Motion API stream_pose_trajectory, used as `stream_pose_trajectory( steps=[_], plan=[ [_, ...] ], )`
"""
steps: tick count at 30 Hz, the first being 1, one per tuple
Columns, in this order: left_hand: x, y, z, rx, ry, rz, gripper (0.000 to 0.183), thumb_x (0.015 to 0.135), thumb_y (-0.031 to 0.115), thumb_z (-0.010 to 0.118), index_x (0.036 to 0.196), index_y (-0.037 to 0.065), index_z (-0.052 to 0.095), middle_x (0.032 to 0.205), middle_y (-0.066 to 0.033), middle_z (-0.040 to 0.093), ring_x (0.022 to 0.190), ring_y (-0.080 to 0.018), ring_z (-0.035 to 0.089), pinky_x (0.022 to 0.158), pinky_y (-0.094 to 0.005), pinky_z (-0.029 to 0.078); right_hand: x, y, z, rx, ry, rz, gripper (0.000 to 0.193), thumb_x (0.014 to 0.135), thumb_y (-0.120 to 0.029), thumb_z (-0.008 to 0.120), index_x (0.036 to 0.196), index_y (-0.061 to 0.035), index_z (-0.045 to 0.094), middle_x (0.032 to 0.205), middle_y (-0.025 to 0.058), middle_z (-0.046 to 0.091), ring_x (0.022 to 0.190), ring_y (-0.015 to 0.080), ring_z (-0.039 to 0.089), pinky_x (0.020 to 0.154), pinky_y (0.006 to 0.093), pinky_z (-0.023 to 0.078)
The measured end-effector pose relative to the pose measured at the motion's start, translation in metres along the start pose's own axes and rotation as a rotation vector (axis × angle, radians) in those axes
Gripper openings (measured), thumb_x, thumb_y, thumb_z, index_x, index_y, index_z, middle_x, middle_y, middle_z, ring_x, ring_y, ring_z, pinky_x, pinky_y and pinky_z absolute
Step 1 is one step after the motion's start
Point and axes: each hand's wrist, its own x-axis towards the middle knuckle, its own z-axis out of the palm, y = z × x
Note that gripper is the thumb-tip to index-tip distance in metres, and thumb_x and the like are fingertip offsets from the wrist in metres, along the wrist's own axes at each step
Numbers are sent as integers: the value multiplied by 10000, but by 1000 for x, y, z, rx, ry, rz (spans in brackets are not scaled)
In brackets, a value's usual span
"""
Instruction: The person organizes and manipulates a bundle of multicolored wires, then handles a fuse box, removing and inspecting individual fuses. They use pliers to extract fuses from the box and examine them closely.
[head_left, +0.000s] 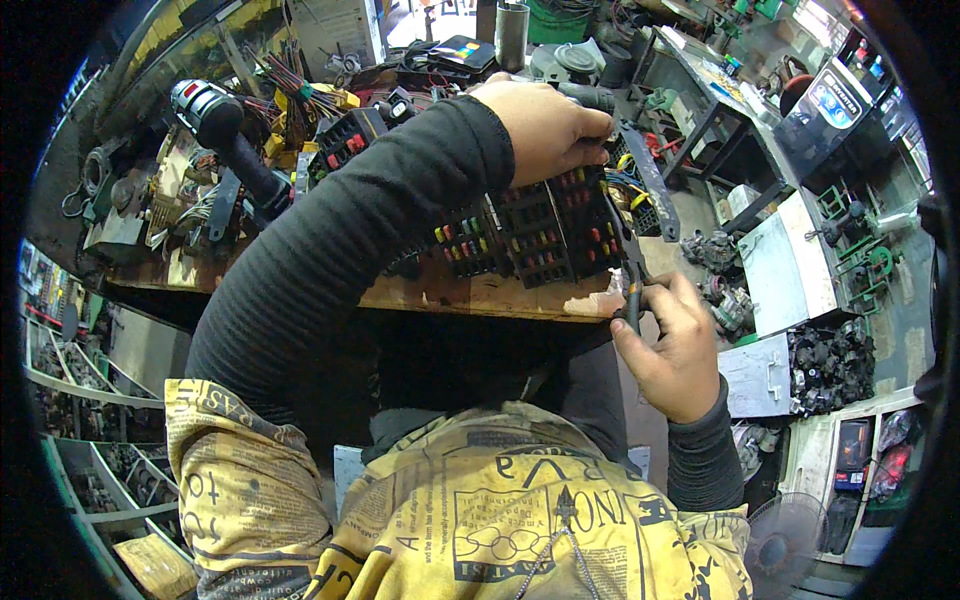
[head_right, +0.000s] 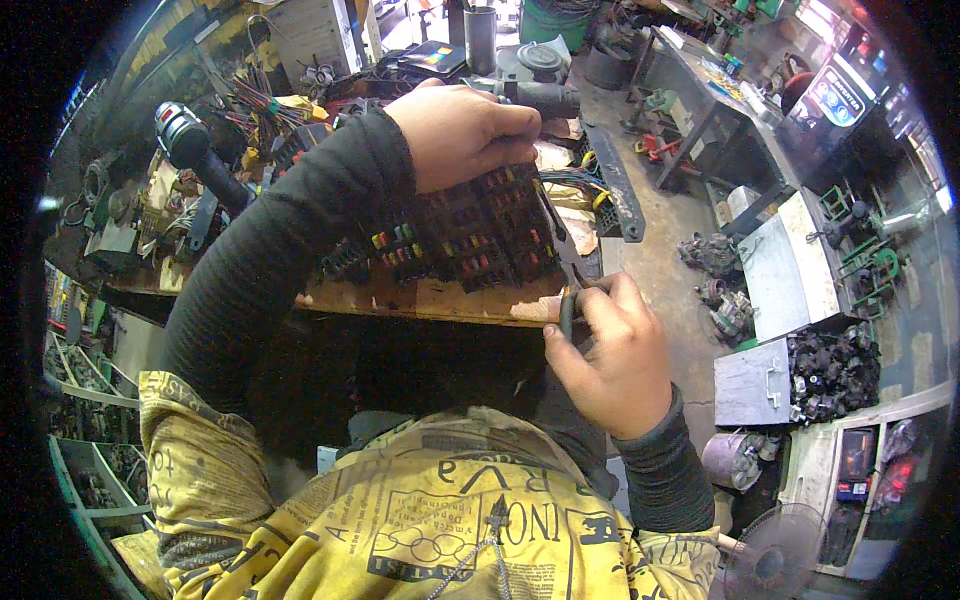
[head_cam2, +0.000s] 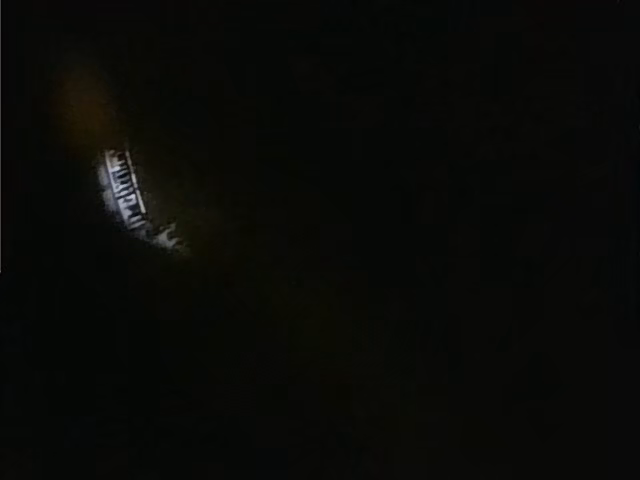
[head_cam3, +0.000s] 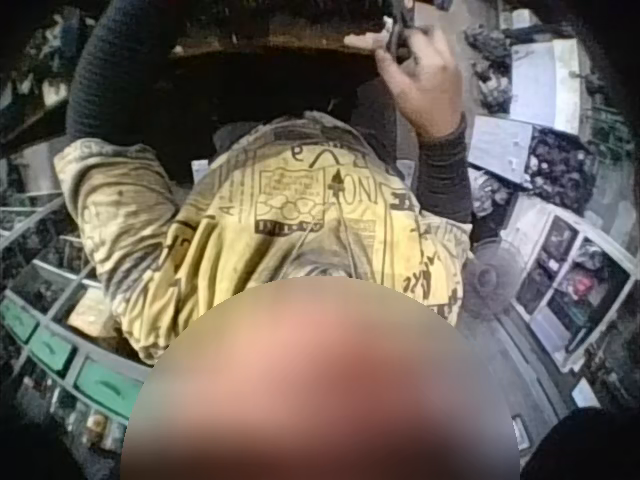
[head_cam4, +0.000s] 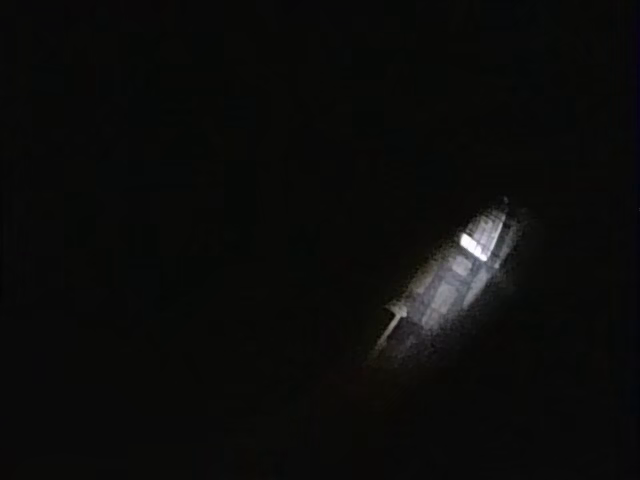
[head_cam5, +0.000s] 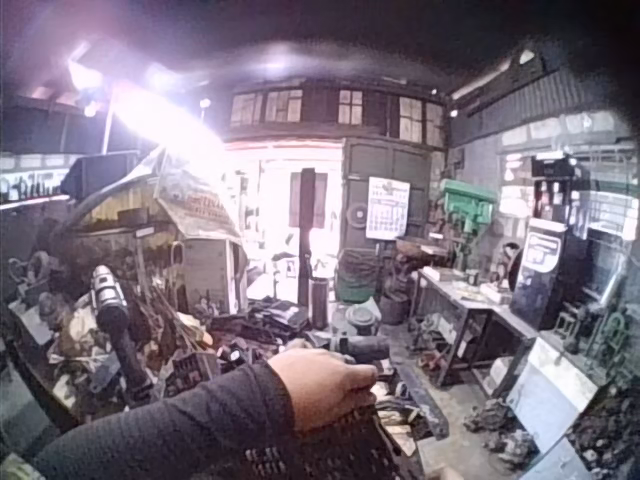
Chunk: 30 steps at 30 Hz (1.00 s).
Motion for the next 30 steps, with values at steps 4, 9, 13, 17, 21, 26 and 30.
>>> stream_pose_trajectory(
  steps=[4,9,13,17,21,26,30],
  plan=[
    [-1,1,-2,-17,-22,6,289,952,388,480,1088,157,586,874,-159,660,861,-362,639,768,-479,493,-1,-4,0,-119,49,-55,224,713,-140,700,845,8,595,866,187,513,764,369,565,667,431,459],
    [-1,1,-4,-27,-45,-1,301,954,392,472,1105,157,584,889,-165,661,865,-364,638,769,-473,499,-3,-6,-3,-74,12,-29,255,708,-114,692,884,42,593,900,198,535,807,370,578,701,415,466],
    [0,1,-4,-40,-69,-20,309,952,402,476,1126,171,587,894,-165,662,883,-354,640,787,-482,484,-1,-3,-1,-75,14,-32,226,721,-140,694,835,15,577,867,191,520,760,373,565,666,436,457],
    [-1,3,-3,32,-16,-91,321,943,399,488,1160,180,577,907,-152,668,908,-332,641,821,-493,446,3,0,2,-13,26,1,230,727,-147,687,836,18,570,847,184,514,742,371,562,644,437,455],
    [-13,17,3,164,245,-194,353,916,361,526,1201,155,554,997,-123,657,979,-313,619,878,-481,408,5,1,-5,-41,-30,7,241,727,-146,681,856,29,577,841,183,511,743,364,562,647,425,456],
    [-51,54,22,222,402,-156,708,704,355,679,1350,166,459,1360,-187,428,1299,-359,381,1013,-684,202,7,-1,-14,-86,-77,-26,236,736,-180,679,857,-5,577,837,176,492,730,368,555,636,449,453],
    [-48,65,37,215,437,-270,823,663,522,702,1367,176,452,1318,-205,478,1286,-382,386,969,-786,72,8,-6,-18,-136,-87,-42,236,733,-172,677,868,-5,578,832,176,495,734,366,551,643,442,452]
  ],
)
